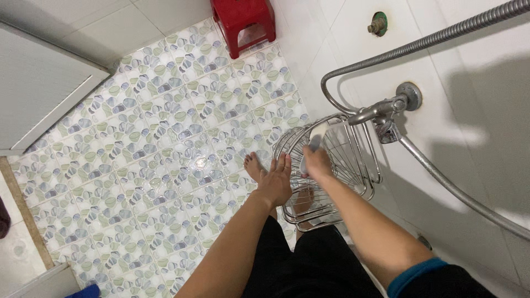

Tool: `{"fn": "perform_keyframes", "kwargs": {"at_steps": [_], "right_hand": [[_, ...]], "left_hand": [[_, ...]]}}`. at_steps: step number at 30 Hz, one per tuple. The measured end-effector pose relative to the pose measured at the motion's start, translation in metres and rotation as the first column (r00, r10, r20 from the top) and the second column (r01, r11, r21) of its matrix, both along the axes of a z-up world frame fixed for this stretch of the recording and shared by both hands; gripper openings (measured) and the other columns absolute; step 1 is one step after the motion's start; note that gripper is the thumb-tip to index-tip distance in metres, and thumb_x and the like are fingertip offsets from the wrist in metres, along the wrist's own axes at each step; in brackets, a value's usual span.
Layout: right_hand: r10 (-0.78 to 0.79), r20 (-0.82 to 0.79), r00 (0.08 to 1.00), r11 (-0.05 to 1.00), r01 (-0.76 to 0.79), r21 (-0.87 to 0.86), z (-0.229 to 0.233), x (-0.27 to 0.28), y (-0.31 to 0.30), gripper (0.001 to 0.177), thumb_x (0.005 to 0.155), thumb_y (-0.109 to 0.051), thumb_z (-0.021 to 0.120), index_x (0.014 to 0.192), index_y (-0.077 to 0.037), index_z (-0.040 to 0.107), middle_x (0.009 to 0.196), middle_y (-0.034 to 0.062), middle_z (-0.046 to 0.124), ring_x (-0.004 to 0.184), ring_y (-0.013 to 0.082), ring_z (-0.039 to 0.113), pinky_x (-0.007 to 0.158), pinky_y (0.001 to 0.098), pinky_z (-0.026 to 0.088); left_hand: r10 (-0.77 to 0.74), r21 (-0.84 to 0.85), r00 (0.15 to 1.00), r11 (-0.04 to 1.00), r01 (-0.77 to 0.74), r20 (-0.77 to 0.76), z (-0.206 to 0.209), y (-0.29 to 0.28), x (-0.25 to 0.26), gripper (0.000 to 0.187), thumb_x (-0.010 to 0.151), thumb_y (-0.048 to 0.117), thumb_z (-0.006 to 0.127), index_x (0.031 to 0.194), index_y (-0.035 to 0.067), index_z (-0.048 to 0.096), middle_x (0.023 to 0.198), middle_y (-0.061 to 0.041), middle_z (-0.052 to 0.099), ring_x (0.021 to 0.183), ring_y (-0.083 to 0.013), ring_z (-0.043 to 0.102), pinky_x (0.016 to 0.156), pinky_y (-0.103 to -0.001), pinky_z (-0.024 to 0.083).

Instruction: The person cleans a wire corner shelf in a bathroom by scrubbing it with a small brush under a faucet.

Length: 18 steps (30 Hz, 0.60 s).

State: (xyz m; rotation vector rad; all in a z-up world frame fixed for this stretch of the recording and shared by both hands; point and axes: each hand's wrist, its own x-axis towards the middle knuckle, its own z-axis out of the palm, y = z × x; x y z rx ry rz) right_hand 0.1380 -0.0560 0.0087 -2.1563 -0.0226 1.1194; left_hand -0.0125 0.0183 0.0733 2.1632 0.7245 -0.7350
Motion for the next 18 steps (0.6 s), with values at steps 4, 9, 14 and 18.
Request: {"fn": "perform_keyframes", "kwargs": {"at_steps": [4, 9, 14, 18], "right_hand": [[0.287, 0.061, 0.956, 0.957, -0.283, -0.065, 0.009, -0.017, -0.017, 0.050, 0.098, -0.039, 0.052, 0.108, 0.009, 0.062, 0.085, 0.0257, 0.069, 0.057, 0.0298, 0.071, 0.044, 0.0395, 0.056], [0.045, 0.036, 0.998, 0.999, -0.046, 0.017, 0.013, 0.036, -0.025, 0.056, 0.103, -0.037, 0.054, 0.102, 0.017, 0.069, 0.089, 0.0358, 0.070, 0.058, 0.0305, 0.069, 0.045, 0.0400, 0.052], [0.248, 0.217, 0.944, 0.968, -0.233, -0.091, -0.045, 0.005, -0.026, 0.048, 0.101, -0.042, 0.053, 0.106, 0.004, 0.066, 0.095, 0.0273, 0.074, 0.064, 0.0288, 0.069, 0.052, 0.0375, 0.053], [0.470, 0.303, 0.829, 0.882, -0.450, -0.138, -0.033, -0.006, -0.048, 0.051, 0.100, -0.043, 0.056, 0.102, 0.006, 0.071, 0.090, 0.0261, 0.075, 0.066, 0.0306, 0.068, 0.058, 0.0399, 0.051]], "left_hand": [[-0.045, 0.032, 0.999, 0.998, 0.045, -0.006, -0.002, -0.001, -0.002, 0.084, 0.089, 0.009, 0.047, 0.162, 0.004, 0.007, 0.172, -0.014, 0.006, 0.157, -0.0362, 0.011, 0.122, -0.061, 0.020], [-0.053, 0.048, 0.998, 0.997, 0.054, -0.020, 0.002, -0.002, 0.000, 0.085, 0.089, 0.009, 0.048, 0.163, 0.003, 0.005, 0.172, -0.013, 0.005, 0.157, -0.0368, 0.011, 0.121, -0.062, 0.022], [-0.046, 0.030, 0.997, 0.998, 0.048, -0.061, 0.008, 0.001, 0.004, 0.086, 0.089, 0.010, 0.048, 0.162, 0.004, 0.003, 0.172, -0.013, 0.003, 0.157, -0.0354, 0.008, 0.122, -0.062, 0.020], [-0.061, 0.028, 0.997, 0.998, 0.062, -0.052, 0.005, 0.000, 0.003, 0.085, 0.090, 0.010, 0.047, 0.163, 0.004, 0.004, 0.173, -0.014, 0.003, 0.158, -0.0361, 0.009, 0.121, -0.064, 0.020]]}}
